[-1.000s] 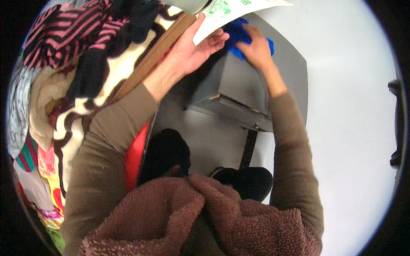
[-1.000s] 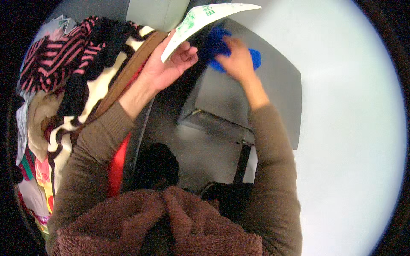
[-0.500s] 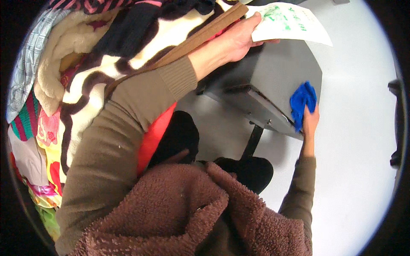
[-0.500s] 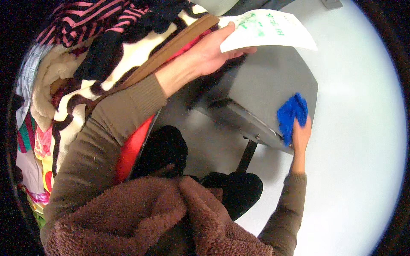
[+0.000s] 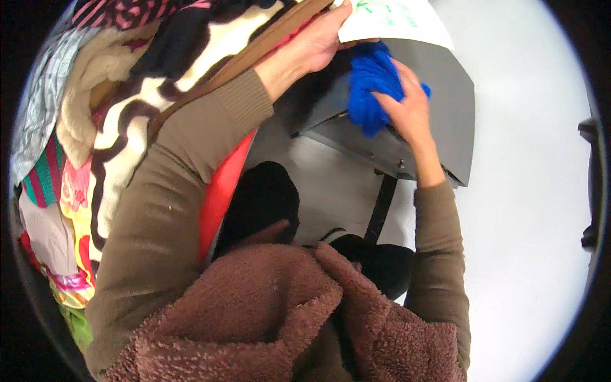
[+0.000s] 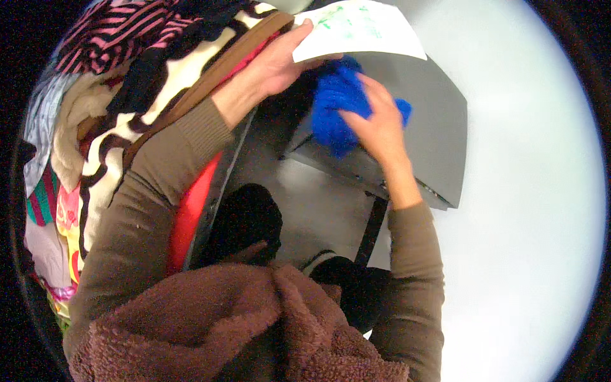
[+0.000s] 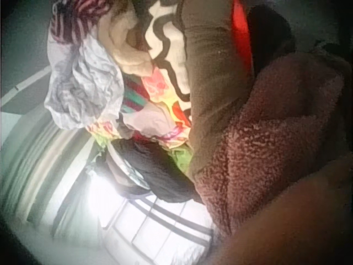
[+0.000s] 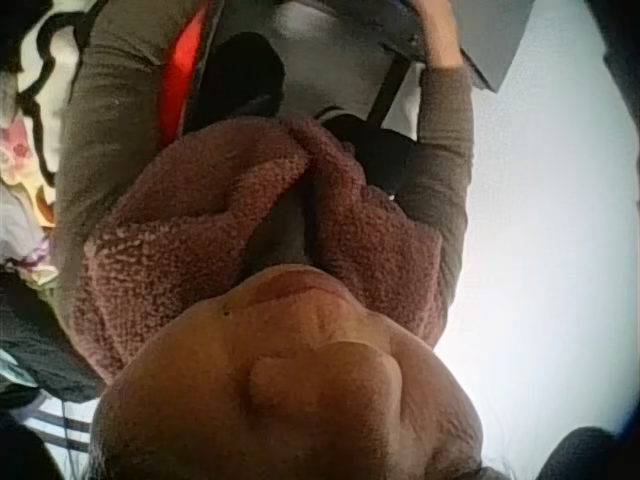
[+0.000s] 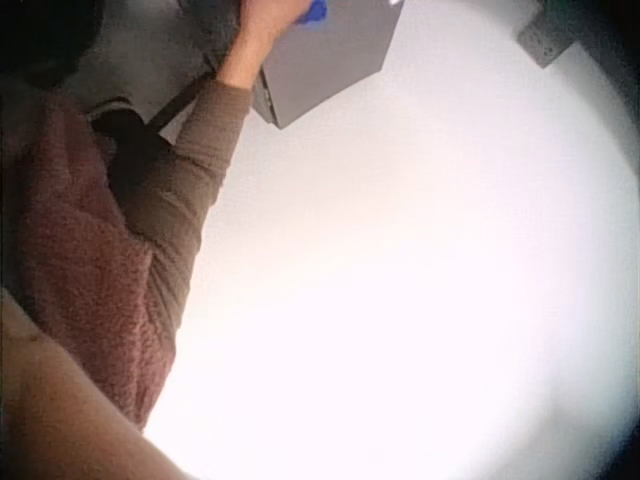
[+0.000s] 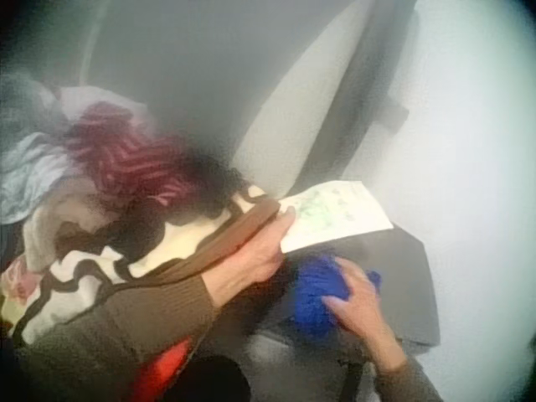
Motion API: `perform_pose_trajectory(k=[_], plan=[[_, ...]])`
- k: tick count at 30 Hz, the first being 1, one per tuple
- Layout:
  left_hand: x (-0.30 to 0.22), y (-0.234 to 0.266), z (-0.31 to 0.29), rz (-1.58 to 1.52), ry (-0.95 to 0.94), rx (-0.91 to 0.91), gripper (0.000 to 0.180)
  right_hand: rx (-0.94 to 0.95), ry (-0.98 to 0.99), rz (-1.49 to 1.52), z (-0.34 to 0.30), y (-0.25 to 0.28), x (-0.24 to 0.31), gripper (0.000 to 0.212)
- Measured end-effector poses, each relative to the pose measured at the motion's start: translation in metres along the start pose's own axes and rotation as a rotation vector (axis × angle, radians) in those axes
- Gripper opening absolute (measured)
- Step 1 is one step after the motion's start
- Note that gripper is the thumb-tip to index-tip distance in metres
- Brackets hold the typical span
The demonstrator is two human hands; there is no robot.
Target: The person wipes a gray curved surface and a small gray cabinet with a blue cloth. They move a piece of paper on the cabinet to clean underneath it, then wipe the cabinet's sides and top.
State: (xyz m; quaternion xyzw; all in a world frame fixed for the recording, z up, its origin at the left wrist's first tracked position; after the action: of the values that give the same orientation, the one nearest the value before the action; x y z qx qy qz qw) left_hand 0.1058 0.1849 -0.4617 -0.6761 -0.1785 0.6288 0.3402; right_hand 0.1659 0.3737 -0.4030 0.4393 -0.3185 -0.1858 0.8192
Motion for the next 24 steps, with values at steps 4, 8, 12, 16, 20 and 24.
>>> perform_pose_trajectory(k=[4,8,12,16,20,24], plan=[[0.0,0.0,-0.003,0.098,-0.017,0.009,0.047,-0.147,-0.277,-0.199,-0.08,0.063,-0.081,0.058],[0.003,0.002,-0.002,0.114,0.017,-0.032,0.046,-0.21,-0.58,-0.389,-0.158,0.137,-0.169,0.053],[0.003,-0.005,-0.006,0.102,0.03,-0.068,0.048,-0.203,-0.91,-0.545,-0.186,0.166,-0.2,0.054],[0.007,-0.025,-0.017,0.236,-0.002,-0.082,0.054,-0.223,-0.493,-0.474,-0.12,0.092,-0.116,0.061],[0.014,-0.032,-0.03,0.329,0.072,-0.133,0.053,-0.148,0.086,-0.354,-0.063,0.007,0.01,0.056],[0.012,-0.022,-0.037,0.412,0.075,-0.205,0.056,-0.124,0.083,-0.248,-0.062,0.019,0.009,0.052]])
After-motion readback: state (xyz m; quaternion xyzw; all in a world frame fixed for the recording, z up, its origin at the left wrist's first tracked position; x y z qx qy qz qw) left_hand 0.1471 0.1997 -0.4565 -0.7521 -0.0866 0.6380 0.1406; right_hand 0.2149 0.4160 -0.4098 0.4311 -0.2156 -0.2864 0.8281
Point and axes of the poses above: each hand's wrist, its own z-axis towards the middle knuckle, its own y-axis out of the back of the hand, x = y × z, the point moved 7 cm from there along z, towards the middle knuckle, and after that the axes turned 8 degrees about y, right-handed, at the moved point
